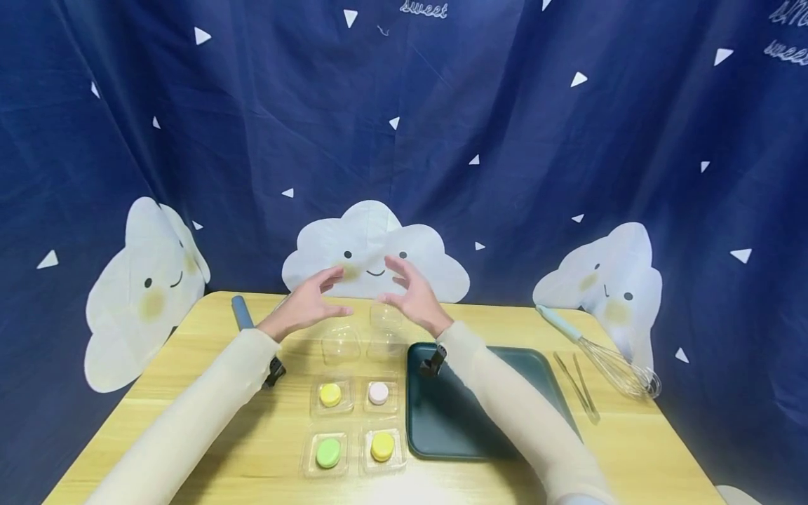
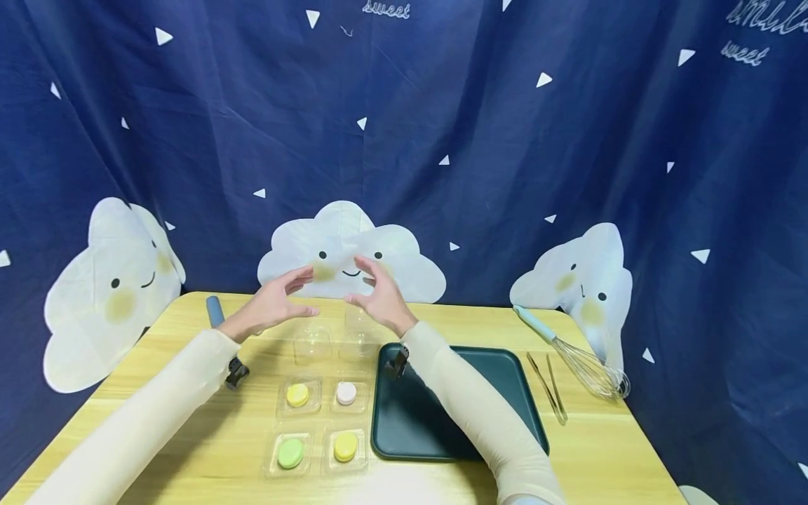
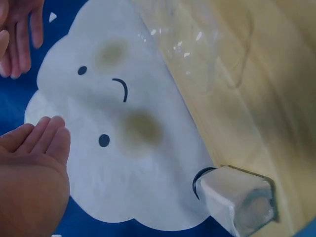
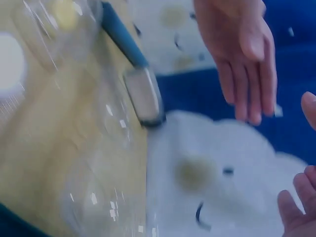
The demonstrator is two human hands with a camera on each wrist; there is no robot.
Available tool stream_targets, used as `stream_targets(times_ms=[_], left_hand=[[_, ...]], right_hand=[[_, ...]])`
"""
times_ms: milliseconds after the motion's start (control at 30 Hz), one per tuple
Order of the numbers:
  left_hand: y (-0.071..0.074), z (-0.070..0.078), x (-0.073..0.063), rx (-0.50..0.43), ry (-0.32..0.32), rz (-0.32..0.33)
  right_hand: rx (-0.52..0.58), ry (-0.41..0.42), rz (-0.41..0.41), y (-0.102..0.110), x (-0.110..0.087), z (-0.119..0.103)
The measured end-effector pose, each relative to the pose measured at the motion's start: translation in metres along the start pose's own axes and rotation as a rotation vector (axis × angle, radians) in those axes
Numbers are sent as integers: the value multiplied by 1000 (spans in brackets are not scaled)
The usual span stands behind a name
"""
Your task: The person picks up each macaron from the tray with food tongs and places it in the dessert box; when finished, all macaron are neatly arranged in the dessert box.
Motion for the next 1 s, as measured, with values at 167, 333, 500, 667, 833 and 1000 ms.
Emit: stream_targets(times_ms=[167,333,500,667,833,1000], left_hand=[[-10,-11,30,-2,63,-48],[-28,-18,52,100,84,-86],[-40,-27,63,212,108,-94],[-50,-36,68,224,144,-142],[-63,-45,69,224,167,-207],[-73,-50,66,217,182,-244]], right_hand=[[-14,-137,-4,17,16,37],[-26,-255,-68,22,22,74],[-20,-329,-198,19,18,107],[-19,-398,-279,18,8,133],[-85,-411,-333,12,5,146],[-120,-410,-365,5,7,151]])
Point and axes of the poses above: each hand's wrist, its own x-axis towards the middle knuckle, its own y-axis out of the back of the hand, z = x × y, the point moved 8 cm from there along x, towards the middle knuckle, and after that the axes turned 3 degrees about -z, right-handed, at the moved point
